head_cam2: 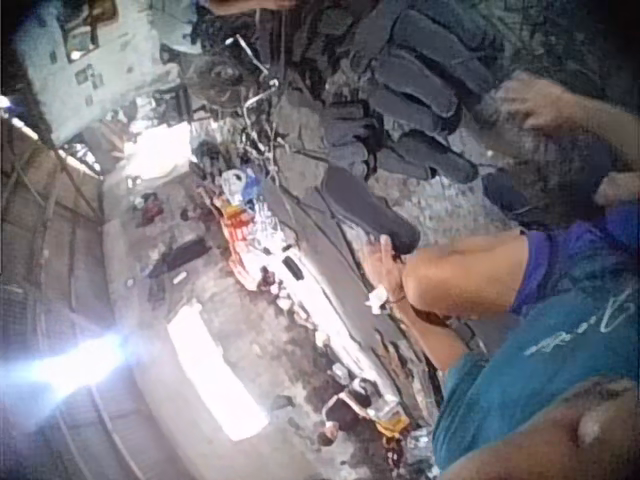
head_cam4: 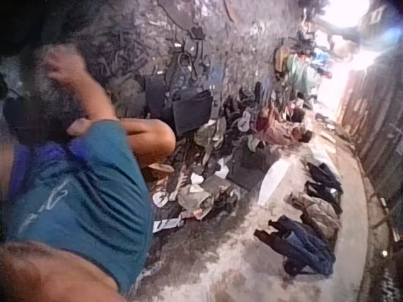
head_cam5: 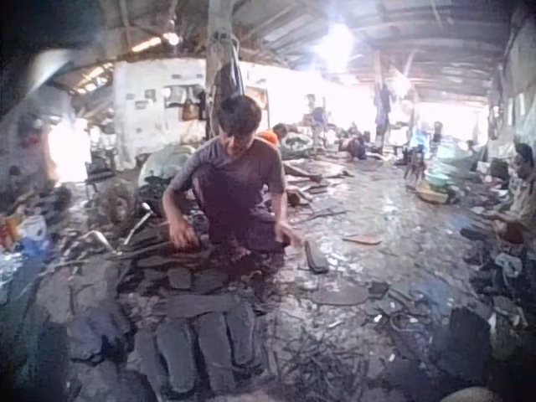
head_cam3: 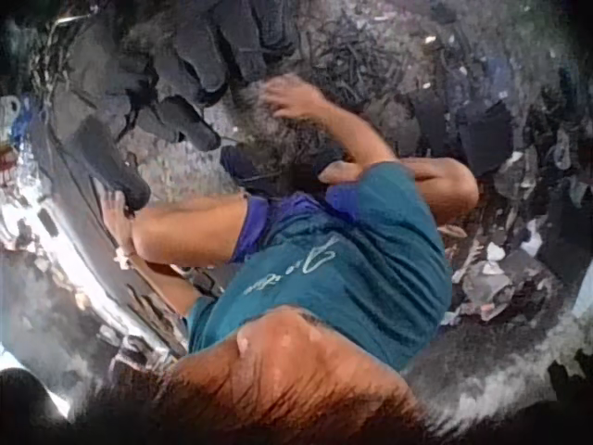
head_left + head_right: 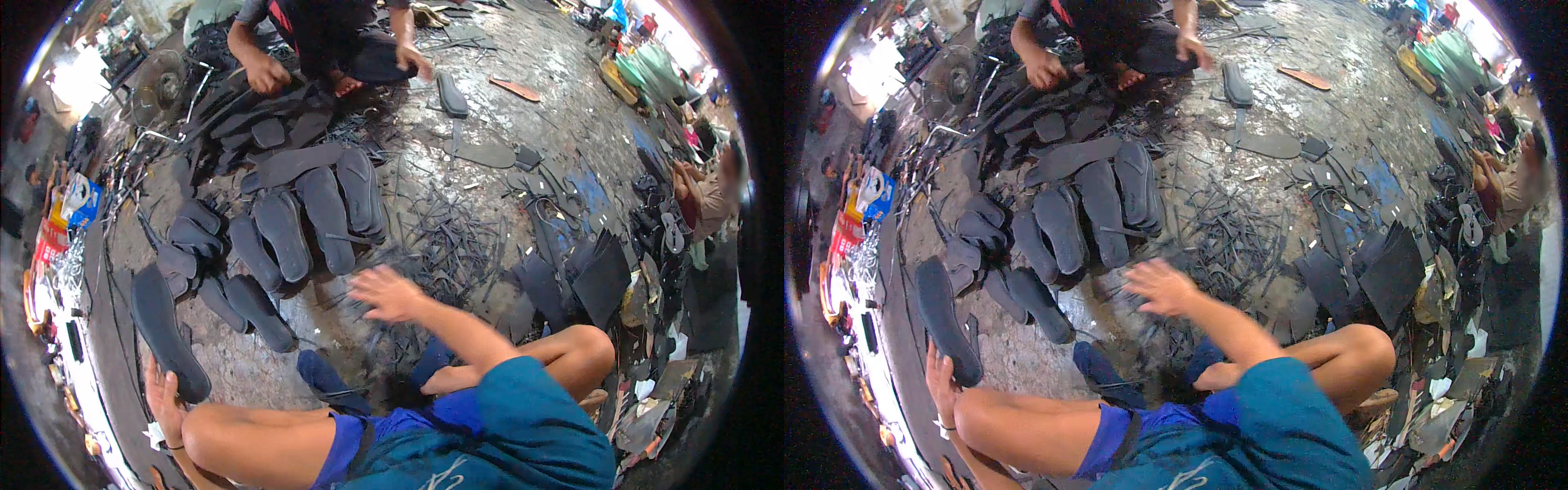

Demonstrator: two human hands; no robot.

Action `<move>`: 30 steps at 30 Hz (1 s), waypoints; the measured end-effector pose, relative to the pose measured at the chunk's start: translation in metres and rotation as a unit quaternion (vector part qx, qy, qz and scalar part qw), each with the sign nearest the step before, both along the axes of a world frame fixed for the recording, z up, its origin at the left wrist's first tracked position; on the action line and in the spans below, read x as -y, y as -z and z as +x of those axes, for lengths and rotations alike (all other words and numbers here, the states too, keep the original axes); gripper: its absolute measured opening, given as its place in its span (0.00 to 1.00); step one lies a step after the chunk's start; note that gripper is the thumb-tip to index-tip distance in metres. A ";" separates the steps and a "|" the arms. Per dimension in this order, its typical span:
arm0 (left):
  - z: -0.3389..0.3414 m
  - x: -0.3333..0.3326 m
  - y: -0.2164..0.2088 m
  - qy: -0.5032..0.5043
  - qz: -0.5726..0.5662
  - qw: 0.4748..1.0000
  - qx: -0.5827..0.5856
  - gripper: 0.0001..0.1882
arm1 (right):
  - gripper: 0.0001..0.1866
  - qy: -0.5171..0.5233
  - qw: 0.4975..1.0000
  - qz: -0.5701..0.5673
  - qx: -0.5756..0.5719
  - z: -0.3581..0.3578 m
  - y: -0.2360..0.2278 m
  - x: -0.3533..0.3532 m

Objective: The person sits on the floor and uses a curved knife to trim the edges of black shoe soles. They repeatedly cut along the perimeter of each sole, then place the trimmed pieces into a growing stack. Other workers are visible nearby doing similar work.

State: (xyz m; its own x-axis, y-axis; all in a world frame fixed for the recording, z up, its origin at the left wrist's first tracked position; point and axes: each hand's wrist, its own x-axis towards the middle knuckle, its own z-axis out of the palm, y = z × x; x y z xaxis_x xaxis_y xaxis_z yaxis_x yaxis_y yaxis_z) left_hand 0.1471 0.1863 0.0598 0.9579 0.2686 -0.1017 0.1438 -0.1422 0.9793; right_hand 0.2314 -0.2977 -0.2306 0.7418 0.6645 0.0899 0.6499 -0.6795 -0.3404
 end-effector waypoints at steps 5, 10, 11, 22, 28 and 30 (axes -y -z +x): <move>0.026 0.003 0.052 -0.002 -0.062 0.995 -0.072 0.36 | 0.33 0.241 0.950 -0.199 -0.002 0.014 -0.042 0.167; 0.063 0.052 0.083 0.032 -0.115 0.990 -0.075 0.39 | 0.30 0.168 0.939 -0.268 0.138 -0.007 -0.086 0.012; 0.070 0.066 0.079 0.037 -0.120 0.988 -0.093 0.39 | 0.35 0.059 0.977 -0.192 0.072 -0.032 -0.090 -0.025; 0.062 0.040 0.095 0.055 -0.178 0.979 -0.079 0.38 | 0.36 0.216 0.973 -0.076 -0.038 -0.010 -0.074 0.125; 0.048 0.052 0.125 0.031 -0.238 0.966 -0.100 0.38 | 0.43 0.527 0.630 -0.455 -0.343 0.001 -0.068 0.264; 0.035 0.044 0.135 -0.005 -0.255 0.962 -0.096 0.37 | 0.42 0.510 0.712 -0.414 -0.248 0.020 -0.119 0.190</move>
State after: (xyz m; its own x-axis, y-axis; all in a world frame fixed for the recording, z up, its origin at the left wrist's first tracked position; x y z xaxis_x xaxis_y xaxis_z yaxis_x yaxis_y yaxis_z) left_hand 0.1818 0.1427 -0.0752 0.9061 0.1453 -0.3974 0.3281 0.3517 0.8767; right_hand 0.2510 -0.4881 -0.1113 0.6800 -0.5700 -0.4613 -0.3866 -0.8132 0.4350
